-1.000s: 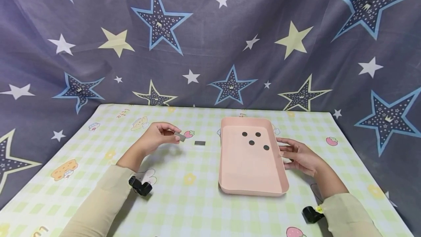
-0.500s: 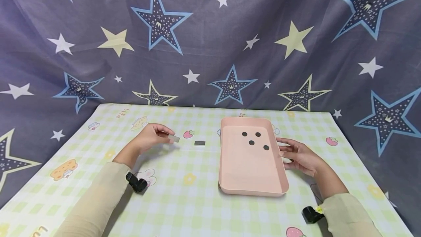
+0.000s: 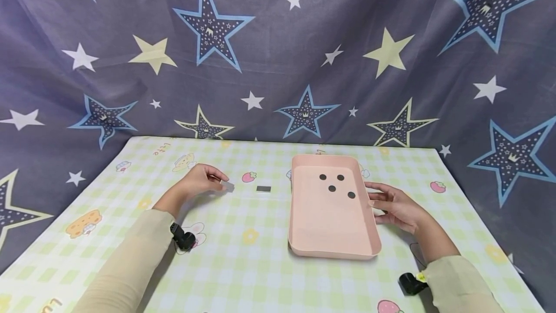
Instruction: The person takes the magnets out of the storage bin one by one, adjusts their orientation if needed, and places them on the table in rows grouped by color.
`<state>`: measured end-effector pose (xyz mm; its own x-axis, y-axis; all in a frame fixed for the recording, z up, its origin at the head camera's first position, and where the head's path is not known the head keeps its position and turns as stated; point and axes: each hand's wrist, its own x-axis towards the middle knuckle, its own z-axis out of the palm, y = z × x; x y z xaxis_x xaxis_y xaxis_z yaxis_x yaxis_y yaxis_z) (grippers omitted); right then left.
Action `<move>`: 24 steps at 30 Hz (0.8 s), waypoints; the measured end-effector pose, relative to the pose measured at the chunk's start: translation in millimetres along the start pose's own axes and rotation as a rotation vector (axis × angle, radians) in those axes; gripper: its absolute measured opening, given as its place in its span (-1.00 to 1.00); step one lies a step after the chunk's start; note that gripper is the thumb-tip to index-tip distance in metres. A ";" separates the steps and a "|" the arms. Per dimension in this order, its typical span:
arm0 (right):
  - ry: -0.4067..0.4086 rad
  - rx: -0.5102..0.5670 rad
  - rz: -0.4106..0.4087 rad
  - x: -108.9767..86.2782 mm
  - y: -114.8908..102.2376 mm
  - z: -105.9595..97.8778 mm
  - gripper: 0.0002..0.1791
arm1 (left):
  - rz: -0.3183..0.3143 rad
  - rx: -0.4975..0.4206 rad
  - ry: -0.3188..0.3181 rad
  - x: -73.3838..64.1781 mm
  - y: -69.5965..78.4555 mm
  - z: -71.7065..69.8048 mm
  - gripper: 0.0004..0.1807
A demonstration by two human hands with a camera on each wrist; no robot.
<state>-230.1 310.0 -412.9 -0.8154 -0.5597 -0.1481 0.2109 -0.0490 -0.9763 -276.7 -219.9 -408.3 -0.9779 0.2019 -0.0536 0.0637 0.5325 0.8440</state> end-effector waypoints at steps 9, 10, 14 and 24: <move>0.005 0.003 0.004 -0.2 0.0 1.0 -0.47 | 0.078 0.214 0.017 4.6 -0.6 -0.2 -0.83; 0.004 0.002 0.004 -0.4 0.2 0.8 -0.47 | 0.094 0.242 0.018 5.1 0.4 -0.4 -0.84; 0.005 0.001 0.007 -0.6 1.0 0.2 -0.48 | 0.157 0.339 0.010 5.5 4.2 -1.5 -0.88; 0.001 0.001 0.005 -0.4 -0.6 1.0 -0.47 | 0.178 0.453 -0.042 4.1 9.4 -0.3 -0.90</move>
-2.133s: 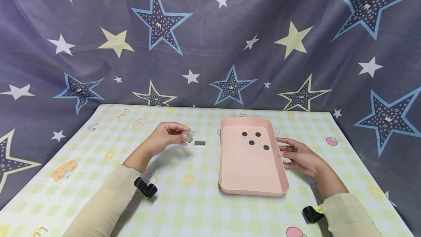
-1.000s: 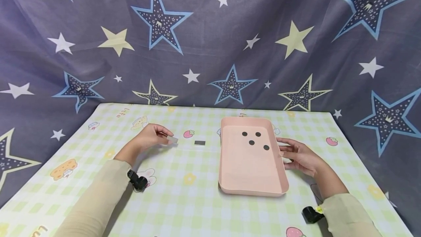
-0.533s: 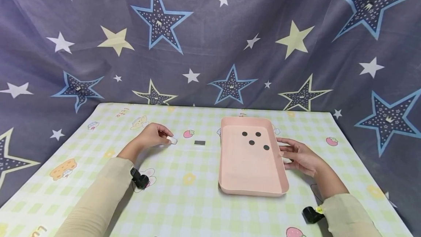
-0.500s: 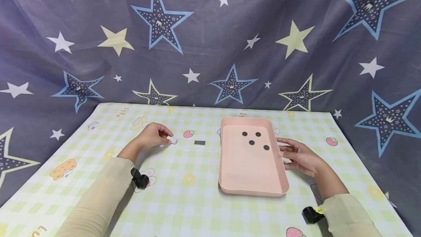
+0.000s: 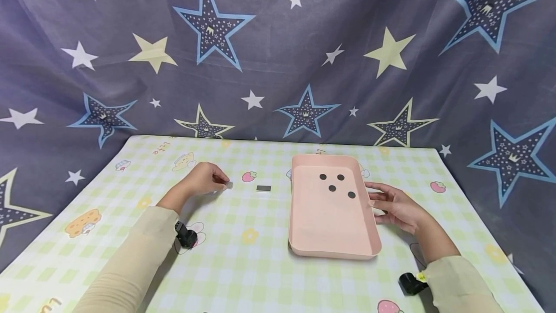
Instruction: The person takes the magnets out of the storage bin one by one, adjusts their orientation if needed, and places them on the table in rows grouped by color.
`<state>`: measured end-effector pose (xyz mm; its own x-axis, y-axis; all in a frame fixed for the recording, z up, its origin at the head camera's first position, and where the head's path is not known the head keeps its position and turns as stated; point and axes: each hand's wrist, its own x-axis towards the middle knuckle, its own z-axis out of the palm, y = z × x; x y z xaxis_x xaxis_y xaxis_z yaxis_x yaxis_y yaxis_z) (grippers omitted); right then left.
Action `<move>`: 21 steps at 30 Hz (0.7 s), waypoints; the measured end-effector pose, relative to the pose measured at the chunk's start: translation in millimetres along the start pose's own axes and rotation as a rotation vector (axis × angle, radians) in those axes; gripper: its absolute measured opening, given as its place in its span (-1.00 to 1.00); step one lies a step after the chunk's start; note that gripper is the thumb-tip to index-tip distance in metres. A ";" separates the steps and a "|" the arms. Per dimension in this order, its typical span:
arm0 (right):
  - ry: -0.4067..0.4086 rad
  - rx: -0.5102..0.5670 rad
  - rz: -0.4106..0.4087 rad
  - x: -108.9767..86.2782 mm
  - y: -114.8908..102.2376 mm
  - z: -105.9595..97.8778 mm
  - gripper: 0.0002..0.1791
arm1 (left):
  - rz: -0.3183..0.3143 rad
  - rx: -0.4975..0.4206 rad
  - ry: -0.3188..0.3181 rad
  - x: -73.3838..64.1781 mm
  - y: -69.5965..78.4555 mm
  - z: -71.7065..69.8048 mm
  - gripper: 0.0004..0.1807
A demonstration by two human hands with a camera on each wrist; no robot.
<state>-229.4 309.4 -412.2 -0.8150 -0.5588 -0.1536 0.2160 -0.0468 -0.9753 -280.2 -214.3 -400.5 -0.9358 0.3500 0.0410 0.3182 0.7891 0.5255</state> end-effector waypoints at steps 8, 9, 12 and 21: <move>0.010 -0.004 0.002 0.0 -0.3 0.0 -0.48 | -0.002 0.002 -0.014 -1.2 1.5 0.7 -0.93; 0.011 -0.003 0.003 -0.1 -0.3 0.0 -0.49 | -0.001 0.000 -0.016 -1.2 1.6 0.9 -0.93; 0.007 0.001 0.001 0.2 -0.2 -0.4 -0.50 | 0.007 0.002 -0.022 -1.2 0.9 0.7 -0.92; 0.004 0.016 0.004 0.4 0.4 -0.8 -0.50 | 0.071 -0.017 -0.038 -1.6 -3.5 -1.7 -0.88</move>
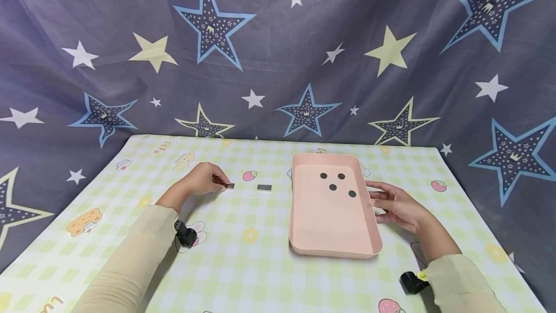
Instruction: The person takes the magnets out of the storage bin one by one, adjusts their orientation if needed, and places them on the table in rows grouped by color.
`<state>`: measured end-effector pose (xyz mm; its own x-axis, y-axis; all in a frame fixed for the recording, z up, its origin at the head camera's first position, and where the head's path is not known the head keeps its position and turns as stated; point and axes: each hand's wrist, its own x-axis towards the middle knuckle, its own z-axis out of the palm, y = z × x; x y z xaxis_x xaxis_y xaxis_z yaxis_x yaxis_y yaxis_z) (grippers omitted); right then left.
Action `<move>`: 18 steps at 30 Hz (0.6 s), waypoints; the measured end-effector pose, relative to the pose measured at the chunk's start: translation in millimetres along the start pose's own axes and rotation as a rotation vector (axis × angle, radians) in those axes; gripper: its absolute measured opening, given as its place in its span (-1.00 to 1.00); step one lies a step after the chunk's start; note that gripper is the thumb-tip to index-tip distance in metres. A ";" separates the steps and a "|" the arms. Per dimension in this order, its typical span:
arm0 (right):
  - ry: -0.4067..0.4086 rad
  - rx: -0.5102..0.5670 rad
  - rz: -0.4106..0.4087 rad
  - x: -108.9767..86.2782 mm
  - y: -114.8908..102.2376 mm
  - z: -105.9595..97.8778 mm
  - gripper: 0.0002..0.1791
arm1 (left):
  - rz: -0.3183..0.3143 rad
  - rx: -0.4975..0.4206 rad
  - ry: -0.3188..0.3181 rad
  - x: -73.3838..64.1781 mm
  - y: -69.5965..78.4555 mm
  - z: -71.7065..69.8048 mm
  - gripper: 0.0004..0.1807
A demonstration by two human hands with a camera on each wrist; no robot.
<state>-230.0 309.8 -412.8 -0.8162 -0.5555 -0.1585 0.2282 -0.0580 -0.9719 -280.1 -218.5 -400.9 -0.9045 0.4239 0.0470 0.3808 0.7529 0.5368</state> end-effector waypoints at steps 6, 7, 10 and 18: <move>-0.015 0.004 -0.002 0.5 0.6 -1.0 -0.50 | -0.033 -0.046 -0.003 -0.9 1.9 -2.2 -0.85; -0.019 0.006 -0.004 0.7 0.7 -1.2 -0.50 | -0.053 -0.056 -0.002 -0.9 1.9 -2.5 -0.84; -0.028 0.009 -0.010 1.0 1.2 -1.8 -0.50 | -0.079 -0.067 0.010 -1.1 3.2 -3.5 -0.82; -0.028 0.014 -0.008 0.9 1.6 -2.0 -0.50 | -0.087 -0.140 0.043 -1.2 9.7 -7.5 -0.75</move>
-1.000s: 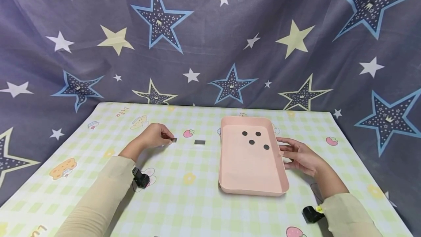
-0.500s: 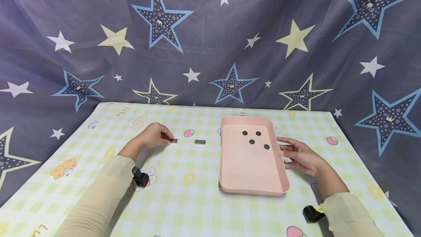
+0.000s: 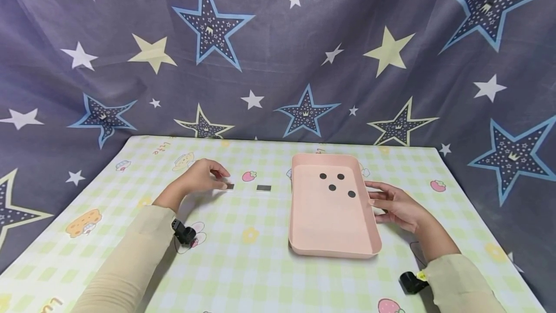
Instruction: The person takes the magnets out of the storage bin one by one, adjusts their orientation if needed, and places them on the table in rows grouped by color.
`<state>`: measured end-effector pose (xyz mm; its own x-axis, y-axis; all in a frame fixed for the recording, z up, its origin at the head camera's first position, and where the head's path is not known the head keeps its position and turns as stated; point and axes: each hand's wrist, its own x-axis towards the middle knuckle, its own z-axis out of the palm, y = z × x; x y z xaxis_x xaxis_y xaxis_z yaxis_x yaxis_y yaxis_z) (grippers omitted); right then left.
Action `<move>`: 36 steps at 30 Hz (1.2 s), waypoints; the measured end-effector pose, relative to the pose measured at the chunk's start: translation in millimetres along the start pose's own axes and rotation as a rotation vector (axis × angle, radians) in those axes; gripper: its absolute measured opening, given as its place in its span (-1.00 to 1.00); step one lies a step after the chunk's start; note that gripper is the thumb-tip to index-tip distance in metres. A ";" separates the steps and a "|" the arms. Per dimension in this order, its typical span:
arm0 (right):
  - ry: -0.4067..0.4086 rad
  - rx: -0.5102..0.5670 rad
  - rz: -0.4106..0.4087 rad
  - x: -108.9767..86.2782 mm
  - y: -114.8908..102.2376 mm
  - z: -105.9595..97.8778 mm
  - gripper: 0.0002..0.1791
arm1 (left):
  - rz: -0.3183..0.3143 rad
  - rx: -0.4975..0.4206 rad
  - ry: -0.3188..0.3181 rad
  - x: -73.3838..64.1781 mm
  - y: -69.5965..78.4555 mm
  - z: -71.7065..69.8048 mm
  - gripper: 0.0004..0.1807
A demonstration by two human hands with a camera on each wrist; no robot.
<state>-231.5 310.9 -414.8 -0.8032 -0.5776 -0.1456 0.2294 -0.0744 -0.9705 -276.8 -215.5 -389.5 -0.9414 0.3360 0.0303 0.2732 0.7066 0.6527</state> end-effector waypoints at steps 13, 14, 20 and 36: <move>0.026 -0.010 0.005 -0.4 0.0 0.3 -0.49 | 0.091 -0.072 -0.005 3.7 14.0 4.6 -0.71; 0.033 -0.014 0.007 -0.4 -0.1 0.3 -0.49 | 0.093 -0.072 -0.007 3.8 15.8 5.1 -0.71; 0.060 -0.031 0.017 0.2 0.2 0.0 -0.47 | 0.123 -0.063 -0.012 5.1 28.2 7.9 -0.73; 0.106 -0.066 0.040 -0.7 -1.5 2.5 -0.38 | 0.245 -0.150 0.044 7.7 57.6 20.0 -0.74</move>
<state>-229.9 309.4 -412.8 -0.8485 -0.4898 -0.2003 0.2286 0.0022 -0.9735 -264.3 -159.7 -366.8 -0.8596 0.4558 0.2312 0.4641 0.5068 0.7265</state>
